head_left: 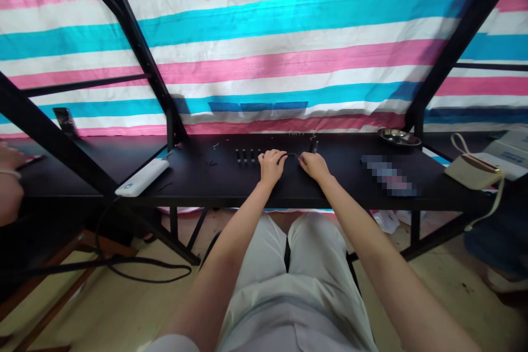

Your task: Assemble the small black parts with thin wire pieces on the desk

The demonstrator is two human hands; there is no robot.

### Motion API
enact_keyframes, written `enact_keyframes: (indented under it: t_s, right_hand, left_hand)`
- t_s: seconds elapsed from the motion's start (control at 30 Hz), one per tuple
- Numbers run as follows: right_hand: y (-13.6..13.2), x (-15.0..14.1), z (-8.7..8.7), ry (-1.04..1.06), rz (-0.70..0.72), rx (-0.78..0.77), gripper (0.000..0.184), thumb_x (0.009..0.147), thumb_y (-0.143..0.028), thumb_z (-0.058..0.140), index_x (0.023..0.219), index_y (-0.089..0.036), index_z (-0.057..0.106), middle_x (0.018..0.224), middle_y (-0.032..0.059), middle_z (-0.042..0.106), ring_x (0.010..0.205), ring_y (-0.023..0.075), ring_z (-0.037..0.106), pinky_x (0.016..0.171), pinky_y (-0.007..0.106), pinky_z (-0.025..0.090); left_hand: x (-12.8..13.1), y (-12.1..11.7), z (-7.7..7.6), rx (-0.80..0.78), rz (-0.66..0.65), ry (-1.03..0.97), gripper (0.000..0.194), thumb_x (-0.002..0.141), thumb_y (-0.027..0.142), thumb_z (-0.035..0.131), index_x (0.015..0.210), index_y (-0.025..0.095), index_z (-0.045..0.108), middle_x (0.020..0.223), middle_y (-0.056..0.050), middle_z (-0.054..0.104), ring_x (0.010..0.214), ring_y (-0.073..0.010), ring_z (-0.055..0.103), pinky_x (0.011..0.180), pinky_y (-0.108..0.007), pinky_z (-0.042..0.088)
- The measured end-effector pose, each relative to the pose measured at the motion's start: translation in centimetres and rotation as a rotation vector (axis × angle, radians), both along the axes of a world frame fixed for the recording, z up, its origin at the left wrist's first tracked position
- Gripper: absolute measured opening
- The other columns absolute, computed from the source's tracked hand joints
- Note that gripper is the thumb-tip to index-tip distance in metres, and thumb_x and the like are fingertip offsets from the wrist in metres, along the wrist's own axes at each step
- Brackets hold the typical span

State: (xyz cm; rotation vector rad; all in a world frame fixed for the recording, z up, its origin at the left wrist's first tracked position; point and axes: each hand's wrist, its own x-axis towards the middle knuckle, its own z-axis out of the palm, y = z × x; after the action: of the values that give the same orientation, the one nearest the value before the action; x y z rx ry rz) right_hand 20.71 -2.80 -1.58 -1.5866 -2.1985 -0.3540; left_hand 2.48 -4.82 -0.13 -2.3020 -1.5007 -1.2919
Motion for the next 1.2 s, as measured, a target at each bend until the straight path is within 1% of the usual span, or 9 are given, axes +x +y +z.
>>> enact_keyframes:
  t_s: [0.13, 0.37, 0.5, 1.0, 1.2]
  right_hand:
    - [-0.29, -0.24, 0.36, -0.046, 0.017, 0.004, 0.02, 0.089, -0.023, 0.039, 0.09, -0.016, 0.057, 0.088, 0.0094, 0.066, 0.081, 0.0191, 0.057, 0.069, 0.028, 0.029]
    - [-0.37, -0.48, 0.38, -0.065, 0.075, 0.042, 0.019, 0.087, -0.02, 0.041, 0.089, -0.014, 0.058, 0.086, 0.0106, 0.066, 0.079, 0.0193, 0.057, 0.069, 0.029, 0.028]
    - [-0.26, -0.55, 0.19, -0.07, 0.112, 0.054, 0.021, 0.087, -0.021, 0.04, 0.089, -0.013, 0.059, 0.087, 0.0108, 0.066, 0.081, 0.0194, 0.058, 0.07, 0.029, 0.029]
    - [-0.48, -0.64, 0.26, -0.086, 0.147, 0.042, 0.02, 0.086, -0.021, 0.042, 0.087, -0.014, 0.06, 0.086, 0.0113, 0.066, 0.08, 0.0201, 0.058, 0.07, 0.029, 0.032]
    - [-0.52, -0.73, 0.37, -0.084, 0.142, 0.021, 0.022, 0.088, -0.025, 0.042, 0.088, -0.014, 0.06, 0.087, 0.0112, 0.067, 0.08, 0.0199, 0.059, 0.069, 0.028, 0.032]
  left_hand:
    - [-0.02, -0.1, 0.08, -0.029, -0.002, 0.008, 0.025, 0.09, 0.034, 0.043, 0.101, 0.025, 0.065, 0.101, -0.005, 0.065, 0.098, -0.0186, 0.055, 0.088, -0.036, 0.03]
    - [0.14, 0.38, -0.39, -0.054, -0.112, 0.064, 0.025, 0.09, 0.034, 0.046, 0.103, 0.026, 0.066, 0.099, -0.003, 0.066, 0.094, -0.0159, 0.055, 0.087, -0.033, 0.032]
    - [0.06, 0.66, -0.54, -0.077, -0.144, 0.064, 0.023, 0.088, 0.034, 0.049, 0.101, 0.025, 0.066, 0.098, -0.002, 0.067, 0.092, -0.015, 0.056, 0.085, -0.032, 0.034]
    - [-0.04, 0.71, -0.53, -0.115, -0.16, 0.078, 0.023, 0.087, 0.035, 0.051, 0.1, 0.025, 0.066, 0.095, -0.002, 0.067, 0.09, -0.0157, 0.056, 0.083, -0.032, 0.036]
    - [-0.02, 0.75, -0.53, -0.104, -0.17, 0.052, 0.021, 0.086, 0.034, 0.052, 0.099, 0.025, 0.066, 0.093, -0.001, 0.067, 0.09, -0.0155, 0.056, 0.083, -0.031, 0.037]
